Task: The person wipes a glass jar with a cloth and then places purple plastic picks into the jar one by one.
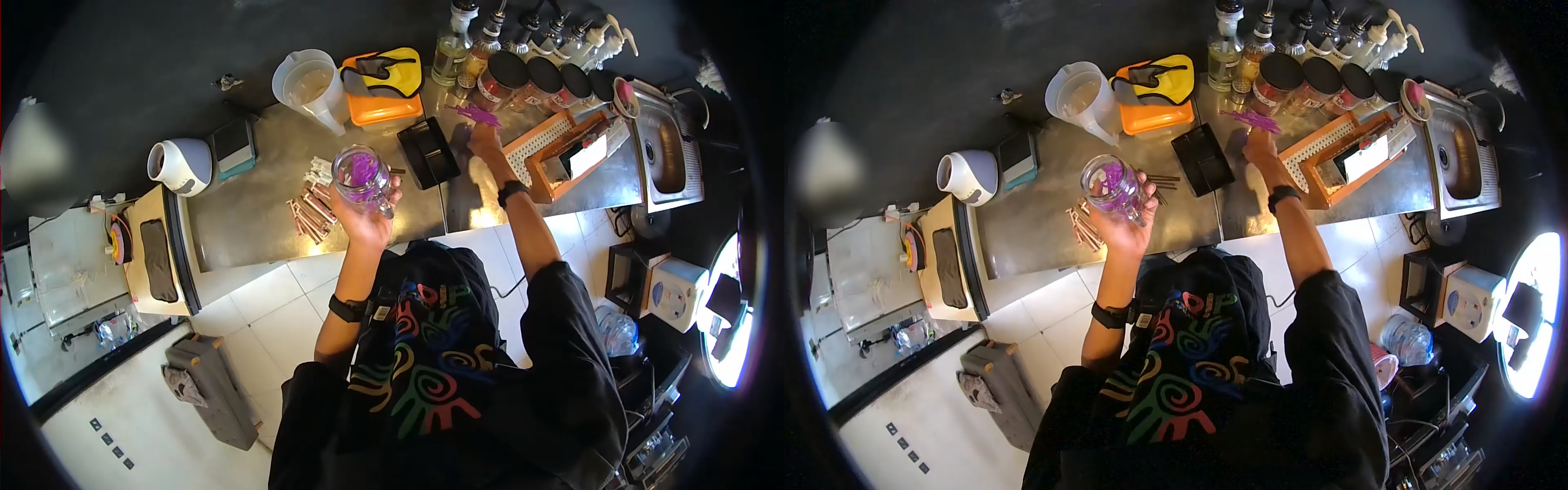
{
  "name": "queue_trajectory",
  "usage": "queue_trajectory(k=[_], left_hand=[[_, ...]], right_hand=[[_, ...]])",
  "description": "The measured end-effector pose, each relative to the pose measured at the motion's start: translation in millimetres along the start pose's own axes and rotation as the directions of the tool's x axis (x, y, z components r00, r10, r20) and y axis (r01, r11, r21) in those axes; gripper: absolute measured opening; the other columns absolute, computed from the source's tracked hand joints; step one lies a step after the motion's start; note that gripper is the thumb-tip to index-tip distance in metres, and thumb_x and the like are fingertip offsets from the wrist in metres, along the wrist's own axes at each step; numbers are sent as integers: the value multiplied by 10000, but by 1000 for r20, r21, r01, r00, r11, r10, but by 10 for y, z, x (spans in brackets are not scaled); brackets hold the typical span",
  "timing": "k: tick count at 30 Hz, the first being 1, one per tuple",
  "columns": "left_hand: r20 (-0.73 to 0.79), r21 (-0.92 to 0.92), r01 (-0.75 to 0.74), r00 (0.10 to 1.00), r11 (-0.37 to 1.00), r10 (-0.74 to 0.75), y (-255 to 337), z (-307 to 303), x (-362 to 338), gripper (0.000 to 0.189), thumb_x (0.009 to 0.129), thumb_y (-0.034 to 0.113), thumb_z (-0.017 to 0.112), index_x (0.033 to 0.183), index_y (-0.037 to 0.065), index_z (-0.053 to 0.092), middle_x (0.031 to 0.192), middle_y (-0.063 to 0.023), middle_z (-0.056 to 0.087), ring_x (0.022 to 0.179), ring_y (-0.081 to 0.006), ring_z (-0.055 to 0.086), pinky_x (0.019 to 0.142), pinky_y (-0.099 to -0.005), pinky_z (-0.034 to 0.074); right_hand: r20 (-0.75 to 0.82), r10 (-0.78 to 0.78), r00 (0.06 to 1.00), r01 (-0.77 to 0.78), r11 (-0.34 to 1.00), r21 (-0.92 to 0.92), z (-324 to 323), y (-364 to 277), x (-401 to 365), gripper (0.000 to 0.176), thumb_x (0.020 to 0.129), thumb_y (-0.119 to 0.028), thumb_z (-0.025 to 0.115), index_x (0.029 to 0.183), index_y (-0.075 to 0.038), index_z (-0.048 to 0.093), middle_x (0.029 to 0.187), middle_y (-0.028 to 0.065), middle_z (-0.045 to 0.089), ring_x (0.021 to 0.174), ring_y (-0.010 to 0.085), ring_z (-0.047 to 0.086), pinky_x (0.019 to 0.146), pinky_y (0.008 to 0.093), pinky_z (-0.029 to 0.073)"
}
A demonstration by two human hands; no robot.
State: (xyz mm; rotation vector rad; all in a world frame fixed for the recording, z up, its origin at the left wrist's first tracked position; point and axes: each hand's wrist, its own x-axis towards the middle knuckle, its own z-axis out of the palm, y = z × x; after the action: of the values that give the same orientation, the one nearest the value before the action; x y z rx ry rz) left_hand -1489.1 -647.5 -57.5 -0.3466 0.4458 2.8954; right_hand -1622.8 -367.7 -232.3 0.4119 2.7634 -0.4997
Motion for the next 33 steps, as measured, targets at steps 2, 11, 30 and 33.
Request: queue_trajectory(k=[2, 11, 30, 33], left_hand=[[-5, -10, -18, 1000, 1000, 18, -11, 10, 9, 538, 870, 498, 503, 1093, 11, 550, 967, -156, 620, 824, -303, 602, 621, -352, 517], [36, -68, 100, 995, 993, -98, -237, 369, 30, 576, 920, 534, 325, 1074, 40, 577, 930, -104, 647, 785, -269, 636, 639, -388, 517], [-18, 193, -114, 993, 975, 120, 37, -152, -320, 572, 862, 556, 487, 1103, 46, 577, 989, -139, 567, 815, -285, 550, 571, -310, 489], [-41, 187, -124, 990, 975, 134, 50, -160, -341, 560, 868, 542, 481, 1099, 41, 577, 982, -152, 571, 817, -295, 559, 581, -325, 510]], right_hand=[[-263, -211, 941, 271, 938, 217, -116, 57, -53, 477, 733, -89, 660, 1185, -46, 515, 1023, 199, 644, 963, 361, 626, 819, 438, 510], [-743, -382, 549, 835, 200, 513, -2007, -1592, -2193, 261, 742, 29, 678, 994, -16, 627, 777, 68, 655, 700, 96, 633, 639, 243, 512], [-146, -104, 984, 94, 993, -73, -163, -79, 142, 411, 758, -176, 650, 1134, -27, 577, 1368, 177, 380, 1276, 377, 346, 1011, 547, 289], [-193, -106, 975, 68, 979, -192, 34, -69, 207, 397, 758, -164, 648, 1138, -70, 582, 1246, 169, 468, 1209, 340, 428, 977, 474, 344]])
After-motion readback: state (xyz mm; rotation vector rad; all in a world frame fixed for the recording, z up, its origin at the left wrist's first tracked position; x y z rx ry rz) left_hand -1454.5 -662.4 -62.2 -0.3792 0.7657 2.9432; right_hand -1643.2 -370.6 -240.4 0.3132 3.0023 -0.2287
